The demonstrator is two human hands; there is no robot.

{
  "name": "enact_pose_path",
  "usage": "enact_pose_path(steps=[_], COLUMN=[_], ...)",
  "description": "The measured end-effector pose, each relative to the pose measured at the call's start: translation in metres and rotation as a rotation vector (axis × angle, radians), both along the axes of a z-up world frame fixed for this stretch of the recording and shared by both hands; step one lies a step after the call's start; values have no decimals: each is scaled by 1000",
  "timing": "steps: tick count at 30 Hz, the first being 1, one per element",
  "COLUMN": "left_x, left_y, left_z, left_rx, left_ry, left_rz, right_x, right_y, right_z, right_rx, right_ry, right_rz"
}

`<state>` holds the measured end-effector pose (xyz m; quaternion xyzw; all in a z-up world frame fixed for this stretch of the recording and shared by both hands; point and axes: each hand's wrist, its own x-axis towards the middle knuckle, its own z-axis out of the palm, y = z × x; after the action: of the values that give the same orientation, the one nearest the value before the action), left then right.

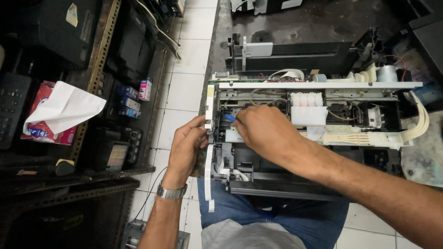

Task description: The person disassembles a printer by removing screws and detaching internal components. They use a screwdriver to loosen fasteners and a small blue tool to disconnect a ribbon cable from the circuit board.

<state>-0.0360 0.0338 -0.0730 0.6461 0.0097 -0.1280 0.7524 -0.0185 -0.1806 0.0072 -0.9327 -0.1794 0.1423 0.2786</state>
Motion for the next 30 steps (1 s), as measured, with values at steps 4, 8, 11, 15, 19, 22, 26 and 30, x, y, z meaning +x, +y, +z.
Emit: enact_pose_path(steps=[4,8,11,15,19,22,26,30], left_x=[2,12,14,11,10,7,3,4], left_y=[1,6,11,9,12,14,16,15], left_z=[11,19,12,15,4,0,19,11], left_rx=[123,269,212,175,54,16,61,28], left_ry=[-60,-140,-77,-20,11,-2,-47,-55], left_rz=[-6,-82,-67,-23,10,24,12,28], right_x=[-6,-4,-7,-4,-2,-1,-4,-5], right_y=[3,5,12,15,20,22,25,26], right_z=[13,6,7,8,9,7,8,4], right_rx=[-38,-77,-65,-87,-122,-134,-165,-202], right_ry=[-5,-19,8,23,62,70,37,43], right_rz=[80,77,9,-1,-45,-46,-63,-78])
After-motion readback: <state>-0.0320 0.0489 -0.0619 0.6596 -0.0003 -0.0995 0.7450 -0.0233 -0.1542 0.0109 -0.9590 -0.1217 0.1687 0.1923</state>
